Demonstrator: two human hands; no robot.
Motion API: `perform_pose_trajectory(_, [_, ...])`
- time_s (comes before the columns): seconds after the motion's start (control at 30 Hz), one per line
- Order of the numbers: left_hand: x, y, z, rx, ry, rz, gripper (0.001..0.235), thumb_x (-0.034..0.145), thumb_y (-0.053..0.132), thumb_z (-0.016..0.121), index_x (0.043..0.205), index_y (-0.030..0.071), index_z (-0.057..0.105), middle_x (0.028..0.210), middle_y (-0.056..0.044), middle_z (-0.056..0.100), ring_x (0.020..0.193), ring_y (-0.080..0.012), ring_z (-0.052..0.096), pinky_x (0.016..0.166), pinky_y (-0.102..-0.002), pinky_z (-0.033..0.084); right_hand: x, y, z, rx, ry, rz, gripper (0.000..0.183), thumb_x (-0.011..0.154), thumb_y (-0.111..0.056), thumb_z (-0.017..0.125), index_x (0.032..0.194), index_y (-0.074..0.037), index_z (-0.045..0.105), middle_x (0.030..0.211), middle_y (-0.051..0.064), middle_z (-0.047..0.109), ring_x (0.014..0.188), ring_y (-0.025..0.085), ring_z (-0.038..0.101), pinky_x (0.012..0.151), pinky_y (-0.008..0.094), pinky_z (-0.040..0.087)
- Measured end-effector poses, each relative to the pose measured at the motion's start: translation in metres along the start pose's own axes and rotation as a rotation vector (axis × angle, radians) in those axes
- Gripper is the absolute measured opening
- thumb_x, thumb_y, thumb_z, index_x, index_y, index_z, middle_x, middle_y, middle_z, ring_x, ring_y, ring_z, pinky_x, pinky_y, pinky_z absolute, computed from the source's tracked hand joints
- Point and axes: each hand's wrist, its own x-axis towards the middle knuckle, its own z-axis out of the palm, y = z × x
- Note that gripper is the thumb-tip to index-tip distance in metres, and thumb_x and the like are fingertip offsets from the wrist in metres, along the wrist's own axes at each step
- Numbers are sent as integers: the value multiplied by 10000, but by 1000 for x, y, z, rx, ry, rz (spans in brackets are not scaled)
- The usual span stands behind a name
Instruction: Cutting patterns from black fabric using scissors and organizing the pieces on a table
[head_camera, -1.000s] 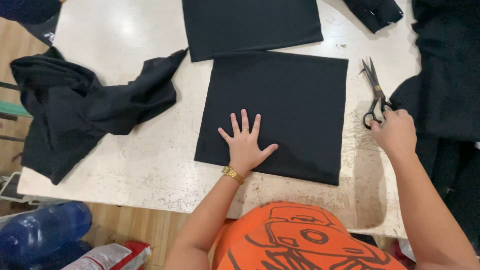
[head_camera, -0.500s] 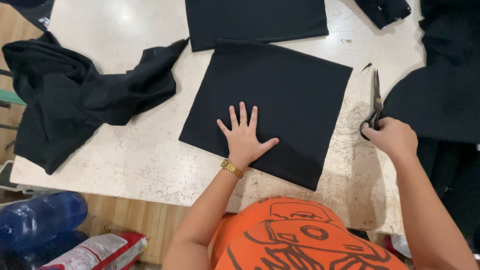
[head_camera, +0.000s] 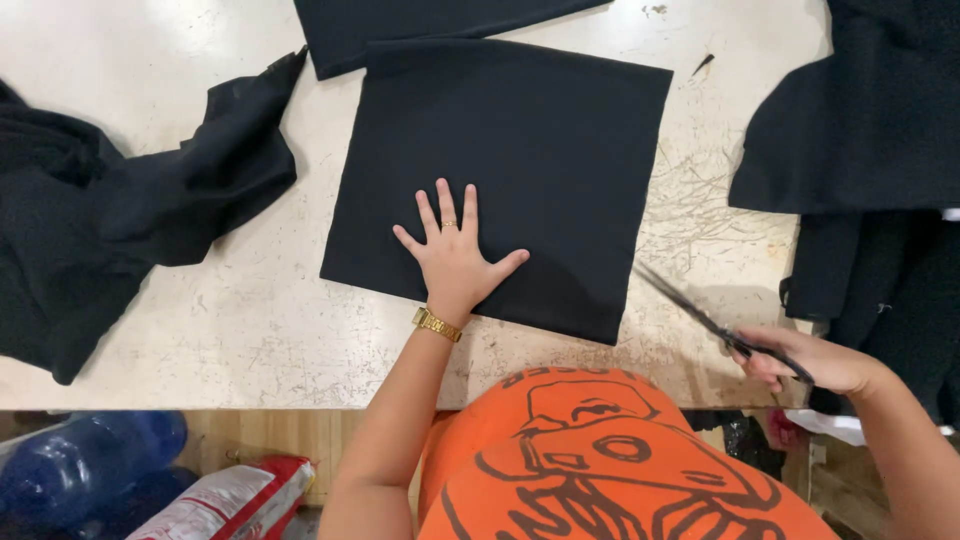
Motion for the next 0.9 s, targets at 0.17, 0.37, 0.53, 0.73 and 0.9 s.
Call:
perform_pose_trajectory(0.17, [0, 1, -2, 0, -11, 7, 1051, 663, 820, 525, 1454, 177, 269, 1514, -159, 139, 1376, -413, 129, 928, -753, 161, 15, -12, 13, 64, 9, 27, 284, 803, -302, 630, 833, -29, 556, 669, 41, 442, 525, 135, 419, 458, 259, 375])
perform_pose_trajectory(0.37, [0, 0, 0, 14, 8, 3, 1051, 656, 826, 519, 1448, 176, 286, 1511, -158, 151, 1376, -405, 128, 927, -748, 171, 32, -35, 12, -78, 31, -51, 297, 808, -338, 650, 788, -64, 536, 588, 39, 444, 468, 134, 434, 473, 264, 373])
perform_pose_trajectory(0.53, [-1, 0, 1, 38, 13, 2, 1056, 657, 849, 487, 1452, 184, 281, 1513, -148, 151, 1379, -395, 127, 932, -741, 186, 33, -41, 13, -109, 70, 43, 254, 828, -267, 660, 762, -62, 526, 538, 46, 412, 420, 142, 419, 438, 281, 345])
perform_pose_trajectory(0.73, [-2, 0, 4, 34, 36, 6, 1062, 650, 846, 503, 1451, 183, 288, 1511, -153, 162, 1380, -396, 129, 932, -748, 171, 33, -41, 16, -53, 73, 35, 226, 833, -175, 690, 726, -41, 543, 457, 50, 374, 337, 144, 387, 348, 273, 307])
perform_pose_trajectory(0.9, [-2, -1, 3, 30, 77, 14, 1058, 634, 839, 518, 1438, 184, 312, 1504, -152, 199, 1370, -404, 171, 920, -746, 192, 39, -57, 16, -158, 52, 83, 324, 835, -292, 653, 704, -59, 469, 479, 64, 420, 404, 161, 473, 429, 292, 391])
